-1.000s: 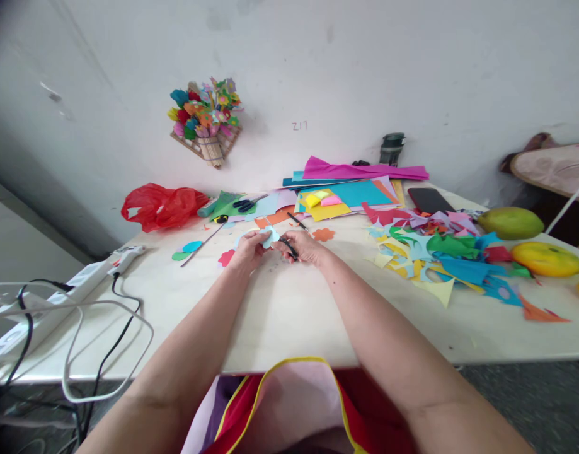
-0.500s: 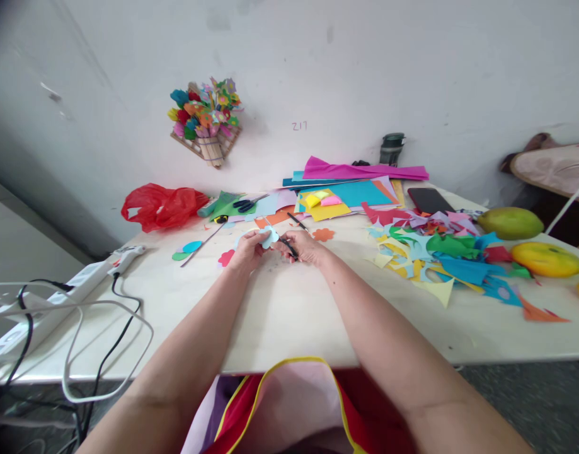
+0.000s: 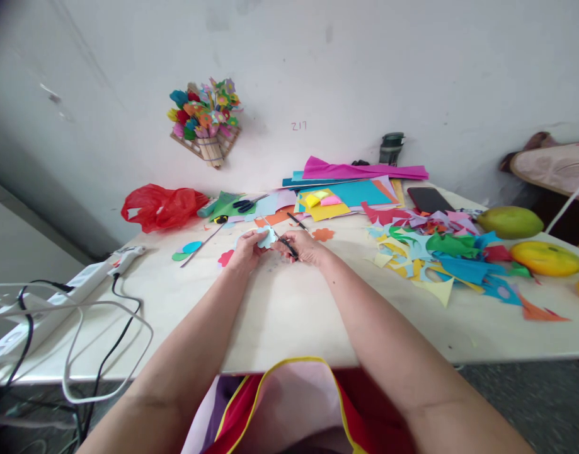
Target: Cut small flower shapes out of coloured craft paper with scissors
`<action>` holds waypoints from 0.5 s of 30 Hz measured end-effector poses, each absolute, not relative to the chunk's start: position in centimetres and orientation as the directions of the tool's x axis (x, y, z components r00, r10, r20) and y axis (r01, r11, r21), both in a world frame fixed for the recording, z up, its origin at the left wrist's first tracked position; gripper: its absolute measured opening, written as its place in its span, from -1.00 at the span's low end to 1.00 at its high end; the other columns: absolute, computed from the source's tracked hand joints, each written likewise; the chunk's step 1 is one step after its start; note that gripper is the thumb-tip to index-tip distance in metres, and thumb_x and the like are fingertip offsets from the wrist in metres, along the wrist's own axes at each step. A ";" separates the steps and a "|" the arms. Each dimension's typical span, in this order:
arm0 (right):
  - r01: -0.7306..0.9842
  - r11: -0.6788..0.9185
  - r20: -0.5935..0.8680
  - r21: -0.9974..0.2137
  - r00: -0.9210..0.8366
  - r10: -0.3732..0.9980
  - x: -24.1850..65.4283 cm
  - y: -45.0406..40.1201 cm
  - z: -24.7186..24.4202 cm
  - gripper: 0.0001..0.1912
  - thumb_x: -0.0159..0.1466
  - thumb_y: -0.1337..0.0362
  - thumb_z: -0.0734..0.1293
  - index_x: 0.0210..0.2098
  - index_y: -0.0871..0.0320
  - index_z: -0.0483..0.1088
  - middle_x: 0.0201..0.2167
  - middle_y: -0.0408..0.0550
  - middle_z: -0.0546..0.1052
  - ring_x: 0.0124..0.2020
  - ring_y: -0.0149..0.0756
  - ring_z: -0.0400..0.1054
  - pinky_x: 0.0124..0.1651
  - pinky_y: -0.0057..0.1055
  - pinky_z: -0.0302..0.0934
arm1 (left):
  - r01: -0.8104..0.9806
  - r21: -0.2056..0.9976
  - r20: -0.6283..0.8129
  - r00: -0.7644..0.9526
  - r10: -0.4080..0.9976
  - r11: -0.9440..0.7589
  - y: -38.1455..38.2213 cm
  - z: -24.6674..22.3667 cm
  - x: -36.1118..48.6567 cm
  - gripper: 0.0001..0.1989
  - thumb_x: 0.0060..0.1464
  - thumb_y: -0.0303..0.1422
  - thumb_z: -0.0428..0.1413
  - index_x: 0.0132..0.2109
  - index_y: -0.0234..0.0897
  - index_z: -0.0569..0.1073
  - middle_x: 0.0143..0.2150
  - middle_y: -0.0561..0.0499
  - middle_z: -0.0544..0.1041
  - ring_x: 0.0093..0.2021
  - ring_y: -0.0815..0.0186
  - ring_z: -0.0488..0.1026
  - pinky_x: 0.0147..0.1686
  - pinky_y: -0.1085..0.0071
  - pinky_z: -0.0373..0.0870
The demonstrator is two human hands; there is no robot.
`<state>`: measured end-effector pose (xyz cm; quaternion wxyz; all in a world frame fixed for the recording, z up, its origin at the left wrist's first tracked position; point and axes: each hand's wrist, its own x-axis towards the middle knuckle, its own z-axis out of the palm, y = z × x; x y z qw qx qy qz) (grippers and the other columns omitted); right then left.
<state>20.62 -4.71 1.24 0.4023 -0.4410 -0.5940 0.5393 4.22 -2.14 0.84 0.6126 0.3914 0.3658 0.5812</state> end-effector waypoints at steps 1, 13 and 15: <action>0.087 0.026 0.001 -0.996 -0.284 0.959 20.6 -4.7 1.2 -0.74 0.09 0.20 0.52 -0.43 0.19 0.40 -0.72 -0.27 0.36 -0.76 -0.56 0.15 -0.74 -0.64 0.07 | -0.430 0.903 0.009 0.056 0.998 0.017 -2.1 0.8 4.2 -0.57 -0.45 -0.35 0.48 -0.57 -0.29 0.34 -0.60 0.07 0.45 -0.58 0.41 0.37 -0.51 0.44 0.35; 0.071 0.030 0.008 -0.997 -0.295 0.955 20.6 -4.9 1.5 -0.74 0.08 0.22 0.52 -0.46 0.18 0.37 -0.74 -0.28 0.35 -0.77 -0.57 0.12 -0.76 -0.65 0.02 | -0.464 0.886 0.007 0.034 0.999 0.010 -2.0 0.8 4.3 -0.62 -0.44 -0.38 0.47 -0.55 -0.33 0.40 -0.57 0.04 0.49 -0.56 0.41 0.40 -0.52 0.46 0.33; 0.059 0.028 0.010 -0.998 -0.298 0.955 20.6 -4.7 1.3 -0.74 0.07 0.23 0.52 -0.47 0.19 0.37 -0.73 -0.28 0.34 -0.76 -0.57 0.12 -0.75 -0.65 0.02 | -0.463 0.886 0.004 0.030 1.000 0.011 -2.0 0.8 4.3 -0.63 -0.44 -0.39 0.47 -0.54 -0.33 0.40 -0.57 0.05 0.49 -0.57 0.41 0.40 -0.51 0.47 0.33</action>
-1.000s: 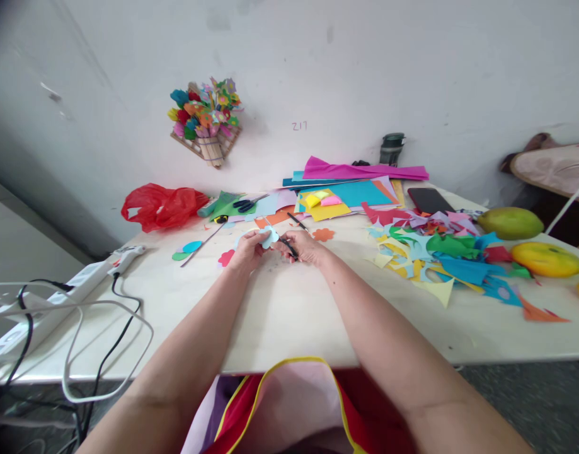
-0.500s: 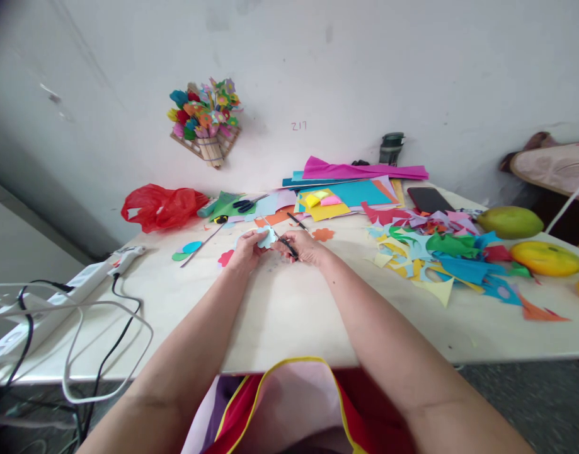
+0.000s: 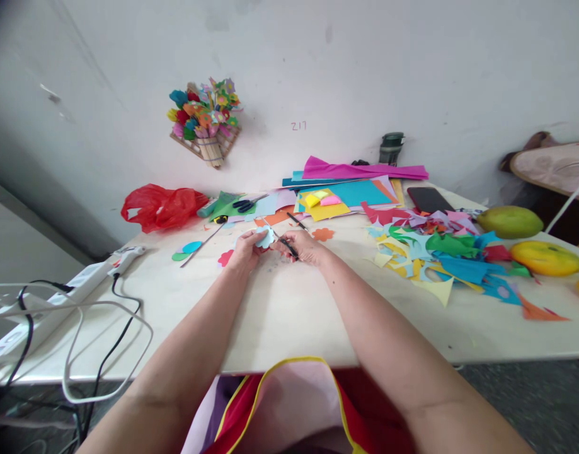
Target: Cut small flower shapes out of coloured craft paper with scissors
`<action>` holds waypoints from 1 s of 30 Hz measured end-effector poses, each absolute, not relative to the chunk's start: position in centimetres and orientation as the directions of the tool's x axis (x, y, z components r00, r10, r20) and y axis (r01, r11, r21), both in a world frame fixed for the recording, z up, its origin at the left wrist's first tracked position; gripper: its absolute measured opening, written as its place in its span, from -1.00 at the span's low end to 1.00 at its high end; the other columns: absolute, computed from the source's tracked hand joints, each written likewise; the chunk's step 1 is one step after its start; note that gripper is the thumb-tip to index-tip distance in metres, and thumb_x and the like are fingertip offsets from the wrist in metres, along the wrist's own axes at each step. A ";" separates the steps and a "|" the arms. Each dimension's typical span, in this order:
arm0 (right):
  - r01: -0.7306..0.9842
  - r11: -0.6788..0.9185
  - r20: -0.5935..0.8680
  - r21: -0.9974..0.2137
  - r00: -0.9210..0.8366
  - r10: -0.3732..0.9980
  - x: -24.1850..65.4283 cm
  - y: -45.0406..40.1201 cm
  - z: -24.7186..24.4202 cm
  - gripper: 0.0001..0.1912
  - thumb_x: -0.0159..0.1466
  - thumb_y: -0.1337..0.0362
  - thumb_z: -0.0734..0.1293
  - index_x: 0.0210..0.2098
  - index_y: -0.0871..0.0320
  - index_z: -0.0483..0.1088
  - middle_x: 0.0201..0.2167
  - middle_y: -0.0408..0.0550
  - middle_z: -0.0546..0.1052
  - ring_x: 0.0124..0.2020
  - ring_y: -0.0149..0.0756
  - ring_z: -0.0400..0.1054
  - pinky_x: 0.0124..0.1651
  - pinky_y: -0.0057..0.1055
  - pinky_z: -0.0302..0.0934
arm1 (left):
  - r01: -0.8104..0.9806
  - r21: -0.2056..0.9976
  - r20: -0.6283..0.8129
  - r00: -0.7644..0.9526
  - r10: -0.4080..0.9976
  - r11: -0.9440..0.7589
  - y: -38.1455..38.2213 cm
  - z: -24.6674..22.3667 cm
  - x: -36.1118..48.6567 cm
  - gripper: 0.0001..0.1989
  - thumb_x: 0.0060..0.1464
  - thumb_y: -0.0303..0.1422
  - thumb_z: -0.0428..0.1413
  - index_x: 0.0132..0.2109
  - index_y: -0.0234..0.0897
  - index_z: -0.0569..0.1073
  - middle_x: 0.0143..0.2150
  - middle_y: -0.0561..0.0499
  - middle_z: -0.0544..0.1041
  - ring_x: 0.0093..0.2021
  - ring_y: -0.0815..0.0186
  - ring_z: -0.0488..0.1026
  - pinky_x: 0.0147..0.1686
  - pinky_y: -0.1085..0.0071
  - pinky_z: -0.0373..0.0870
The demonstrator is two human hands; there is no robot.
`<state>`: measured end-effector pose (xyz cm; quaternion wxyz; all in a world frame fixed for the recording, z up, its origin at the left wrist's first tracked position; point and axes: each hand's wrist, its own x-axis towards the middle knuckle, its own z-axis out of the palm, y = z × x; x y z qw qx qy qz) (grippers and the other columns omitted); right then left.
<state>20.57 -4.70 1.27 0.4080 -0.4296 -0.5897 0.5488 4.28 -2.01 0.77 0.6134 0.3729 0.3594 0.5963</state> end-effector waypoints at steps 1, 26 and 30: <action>0.051 0.032 0.015 -0.998 -0.299 0.954 20.6 -4.6 1.2 -0.74 0.06 0.24 0.53 -0.47 0.19 0.38 -0.73 -0.28 0.34 -0.75 -0.57 0.12 -0.75 -0.64 0.02 | -0.462 0.887 0.001 0.027 1.000 0.011 -2.0 0.8 4.3 -0.63 -0.43 -0.39 0.46 -0.54 -0.33 0.40 -0.57 0.05 0.49 -0.57 0.41 0.40 -0.51 0.47 0.33; 0.048 0.052 0.048 -0.998 -0.075 0.996 21.8 -4.7 2.5 -0.57 -0.10 0.26 0.61 -0.33 0.18 0.39 -0.64 -0.21 0.47 -0.67 -0.47 0.28 -0.68 -0.58 -0.02 | -0.291 0.955 0.102 0.168 0.981 -0.049 -1.9 0.2 3.9 -0.58 -0.45 -0.25 0.48 -0.45 -0.32 0.48 -0.53 0.07 0.52 -0.55 0.43 0.41 -0.51 0.49 0.28; -0.048 0.130 0.130 -0.990 0.008 0.992 22.2 -4.3 2.5 -0.55 -0.14 0.25 0.60 -0.32 0.17 0.37 -0.61 -0.22 0.47 -0.62 -0.44 0.32 -0.59 -0.53 0.08 | -0.235 0.969 0.131 0.247 0.960 -0.072 -1.8 0.0 4.0 -0.55 -0.49 -0.21 0.50 -0.47 -0.32 0.47 -0.55 0.09 0.51 -0.57 0.43 0.40 -0.53 0.50 0.26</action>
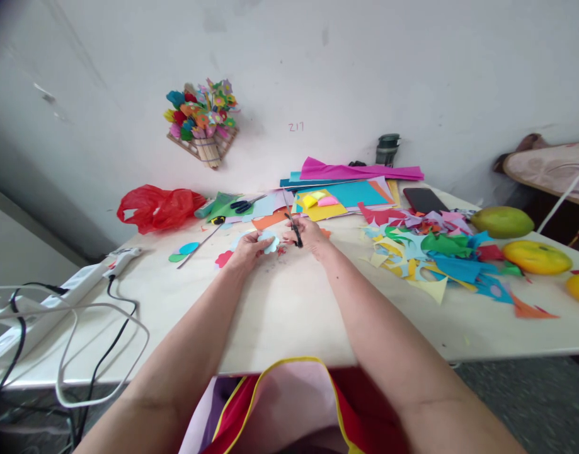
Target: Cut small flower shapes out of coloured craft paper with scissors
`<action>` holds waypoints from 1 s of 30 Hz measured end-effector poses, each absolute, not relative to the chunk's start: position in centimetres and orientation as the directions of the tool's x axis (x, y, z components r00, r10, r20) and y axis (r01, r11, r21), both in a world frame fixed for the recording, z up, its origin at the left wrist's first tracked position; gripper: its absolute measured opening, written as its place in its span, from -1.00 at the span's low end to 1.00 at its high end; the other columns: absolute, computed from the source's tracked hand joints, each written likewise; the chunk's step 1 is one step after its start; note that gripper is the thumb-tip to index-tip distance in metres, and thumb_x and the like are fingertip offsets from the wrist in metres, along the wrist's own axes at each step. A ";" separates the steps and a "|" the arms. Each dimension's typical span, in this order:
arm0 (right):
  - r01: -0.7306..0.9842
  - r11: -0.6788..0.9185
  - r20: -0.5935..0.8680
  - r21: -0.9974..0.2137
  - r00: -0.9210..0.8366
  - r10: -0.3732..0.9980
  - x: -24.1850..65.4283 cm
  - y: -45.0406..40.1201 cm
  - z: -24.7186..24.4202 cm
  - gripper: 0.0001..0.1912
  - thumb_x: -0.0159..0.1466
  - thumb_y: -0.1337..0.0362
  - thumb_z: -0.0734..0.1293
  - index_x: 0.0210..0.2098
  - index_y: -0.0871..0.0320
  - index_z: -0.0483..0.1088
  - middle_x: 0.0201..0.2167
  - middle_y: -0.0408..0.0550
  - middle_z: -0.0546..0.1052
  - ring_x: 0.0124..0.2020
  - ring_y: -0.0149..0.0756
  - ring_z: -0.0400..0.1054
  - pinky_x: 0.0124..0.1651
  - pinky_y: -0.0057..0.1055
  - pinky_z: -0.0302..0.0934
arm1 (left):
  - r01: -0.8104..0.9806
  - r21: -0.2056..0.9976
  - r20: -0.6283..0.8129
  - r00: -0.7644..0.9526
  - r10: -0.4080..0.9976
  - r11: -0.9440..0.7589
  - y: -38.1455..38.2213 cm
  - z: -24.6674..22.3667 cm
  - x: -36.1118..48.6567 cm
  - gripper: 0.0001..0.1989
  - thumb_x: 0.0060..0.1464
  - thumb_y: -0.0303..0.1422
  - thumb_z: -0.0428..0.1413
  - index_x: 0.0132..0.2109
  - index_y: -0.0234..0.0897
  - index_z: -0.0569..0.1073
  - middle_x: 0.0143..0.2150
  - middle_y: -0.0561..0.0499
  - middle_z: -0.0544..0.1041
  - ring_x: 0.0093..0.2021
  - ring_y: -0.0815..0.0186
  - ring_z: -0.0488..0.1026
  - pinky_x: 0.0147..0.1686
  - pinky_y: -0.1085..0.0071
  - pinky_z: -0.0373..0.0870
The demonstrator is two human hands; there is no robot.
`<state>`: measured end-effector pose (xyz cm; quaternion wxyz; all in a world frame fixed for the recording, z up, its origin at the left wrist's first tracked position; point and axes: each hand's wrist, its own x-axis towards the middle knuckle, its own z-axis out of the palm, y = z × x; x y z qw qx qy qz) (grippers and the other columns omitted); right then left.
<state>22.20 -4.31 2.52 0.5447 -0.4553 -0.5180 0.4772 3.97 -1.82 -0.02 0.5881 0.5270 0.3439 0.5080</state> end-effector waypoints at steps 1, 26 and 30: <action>-0.064 0.146 0.145 -0.987 0.020 0.989 22.3 -4.2 2.5 -0.54 -0.15 0.25 0.59 -0.32 0.17 0.37 -0.59 -0.21 0.48 -0.60 -0.43 0.33 -0.56 -0.52 0.10 | -0.229 0.971 0.137 0.269 0.953 -0.075 -1.8 0.0 4.0 -0.54 -0.50 -0.22 0.50 -0.47 -0.32 0.46 -0.55 0.09 0.51 -0.57 0.43 0.40 -0.52 0.49 0.28; -0.071 0.138 0.142 -0.988 -0.063 0.988 21.2 -4.6 2.6 -0.67 -0.12 0.49 0.47 -0.37 0.16 0.37 -0.63 -0.27 0.41 -0.62 -0.46 0.30 -0.53 -0.51 0.22 | -0.273 0.961 0.134 0.342 0.930 -0.038 -2.6 0.1 4.1 -0.59 -0.34 -0.28 0.46 -0.29 -0.35 0.58 -0.33 -0.06 0.63 -0.35 0.24 0.58 -0.20 0.30 0.51; -0.048 0.124 0.127 -0.991 -0.070 0.989 21.0 -4.8 2.8 -0.67 -0.14 0.52 0.44 -0.38 0.15 0.36 -0.66 -0.30 0.39 -0.63 -0.46 0.29 -0.55 -0.55 0.20 | -0.244 0.970 0.099 0.333 0.938 -0.016 -2.6 0.2 4.0 -0.61 -0.35 -0.29 0.46 -0.33 -0.37 0.56 -0.40 -0.05 0.60 -0.43 0.27 0.55 -0.27 0.32 0.50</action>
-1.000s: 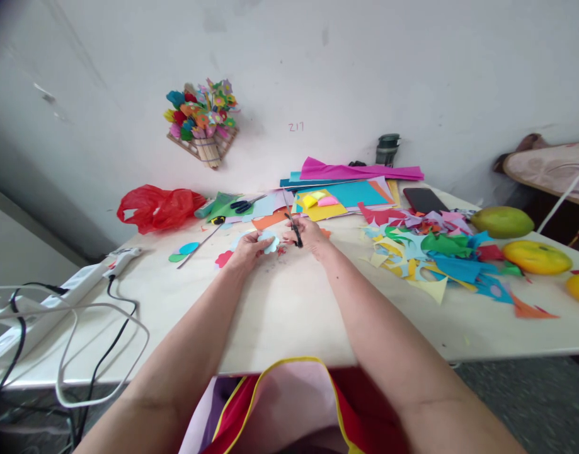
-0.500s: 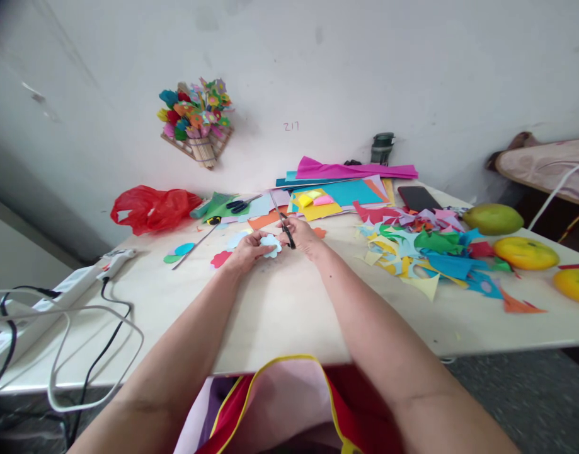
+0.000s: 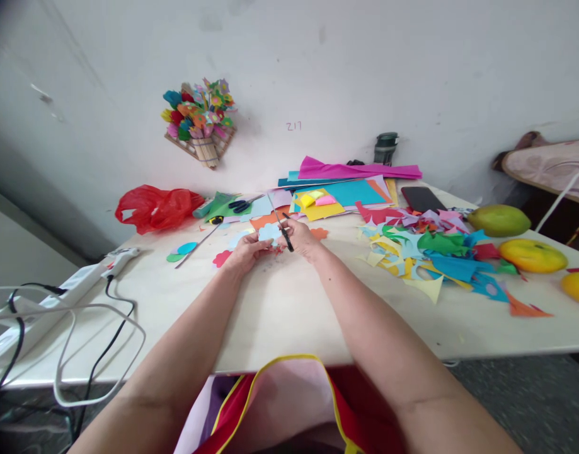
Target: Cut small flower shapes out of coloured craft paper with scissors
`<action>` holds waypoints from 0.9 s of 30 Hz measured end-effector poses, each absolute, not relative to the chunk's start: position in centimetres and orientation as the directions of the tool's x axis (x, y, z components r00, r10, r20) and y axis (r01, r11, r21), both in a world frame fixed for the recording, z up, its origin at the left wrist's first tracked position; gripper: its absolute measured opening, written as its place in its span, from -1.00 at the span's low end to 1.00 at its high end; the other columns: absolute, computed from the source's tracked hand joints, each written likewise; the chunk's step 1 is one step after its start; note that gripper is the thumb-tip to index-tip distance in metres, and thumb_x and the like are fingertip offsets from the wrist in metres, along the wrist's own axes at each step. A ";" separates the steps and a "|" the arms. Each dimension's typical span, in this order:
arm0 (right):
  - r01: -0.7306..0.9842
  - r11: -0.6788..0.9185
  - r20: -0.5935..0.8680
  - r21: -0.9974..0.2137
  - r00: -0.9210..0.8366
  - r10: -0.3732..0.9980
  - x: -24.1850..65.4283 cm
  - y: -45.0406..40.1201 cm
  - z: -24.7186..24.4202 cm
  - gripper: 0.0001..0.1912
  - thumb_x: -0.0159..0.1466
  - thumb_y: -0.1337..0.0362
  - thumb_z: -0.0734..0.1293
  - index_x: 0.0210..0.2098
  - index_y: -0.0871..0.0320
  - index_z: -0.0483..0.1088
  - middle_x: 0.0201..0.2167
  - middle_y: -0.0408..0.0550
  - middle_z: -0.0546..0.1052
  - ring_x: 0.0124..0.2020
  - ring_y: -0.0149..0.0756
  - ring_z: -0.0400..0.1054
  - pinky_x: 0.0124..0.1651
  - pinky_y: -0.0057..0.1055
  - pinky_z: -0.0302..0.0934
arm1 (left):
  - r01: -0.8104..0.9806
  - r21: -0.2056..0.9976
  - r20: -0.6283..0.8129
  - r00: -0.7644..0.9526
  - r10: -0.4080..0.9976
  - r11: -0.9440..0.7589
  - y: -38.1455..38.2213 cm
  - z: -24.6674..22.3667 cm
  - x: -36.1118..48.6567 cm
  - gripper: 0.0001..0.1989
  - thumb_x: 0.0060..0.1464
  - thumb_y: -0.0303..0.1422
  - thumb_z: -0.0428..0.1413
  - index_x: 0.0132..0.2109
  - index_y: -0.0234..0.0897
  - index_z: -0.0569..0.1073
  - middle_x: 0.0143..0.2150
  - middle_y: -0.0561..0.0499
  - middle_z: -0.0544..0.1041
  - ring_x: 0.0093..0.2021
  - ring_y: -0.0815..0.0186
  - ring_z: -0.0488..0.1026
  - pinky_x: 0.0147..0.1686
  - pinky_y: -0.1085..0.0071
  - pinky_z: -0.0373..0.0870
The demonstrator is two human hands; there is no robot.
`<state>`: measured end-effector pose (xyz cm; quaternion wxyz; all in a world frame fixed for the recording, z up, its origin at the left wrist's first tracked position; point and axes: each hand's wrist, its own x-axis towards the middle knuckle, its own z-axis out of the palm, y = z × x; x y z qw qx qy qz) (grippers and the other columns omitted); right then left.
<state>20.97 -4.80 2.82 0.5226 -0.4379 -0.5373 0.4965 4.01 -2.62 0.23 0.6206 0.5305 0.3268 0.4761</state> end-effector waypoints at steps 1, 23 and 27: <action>-0.048 0.122 0.125 -0.991 -0.074 0.989 21.0 -4.9 2.9 -0.67 -0.14 0.52 0.44 -0.39 0.15 0.36 -0.66 -0.30 0.39 -0.63 -0.47 0.29 -0.56 -0.55 0.19 | -0.228 0.974 0.084 0.325 0.942 -0.008 -2.6 0.2 4.0 -0.62 -0.35 -0.29 0.46 -0.36 -0.37 0.55 -0.44 -0.05 0.58 -0.46 0.29 0.53 -0.29 0.33 0.49; 0.072 0.069 0.059 -0.995 -0.129 0.990 21.7 -5.1 2.6 -0.56 -0.03 0.19 0.57 -0.26 0.17 0.35 -0.63 -0.19 0.47 -0.66 -0.40 0.34 -0.69 -0.58 -0.10 | -0.366 0.930 0.089 0.162 0.983 -0.024 -2.3 0.5 3.9 -0.62 -0.32 -0.31 0.48 -0.34 -0.38 0.56 -0.41 -0.06 0.61 -0.40 0.27 0.59 -0.17 0.31 0.52; 0.096 0.084 0.064 -0.992 -0.187 0.980 21.6 -5.1 2.5 -0.62 0.05 0.12 0.54 -0.33 0.17 0.35 -0.63 -0.17 0.48 -0.66 -0.44 0.33 -0.71 -0.59 -0.09 | -0.435 0.900 0.085 0.114 0.990 -0.027 -2.3 0.5 4.0 -0.63 -0.32 -0.35 0.47 -0.32 -0.37 0.56 -0.33 -0.07 0.64 -0.37 0.29 0.60 -0.14 0.33 0.53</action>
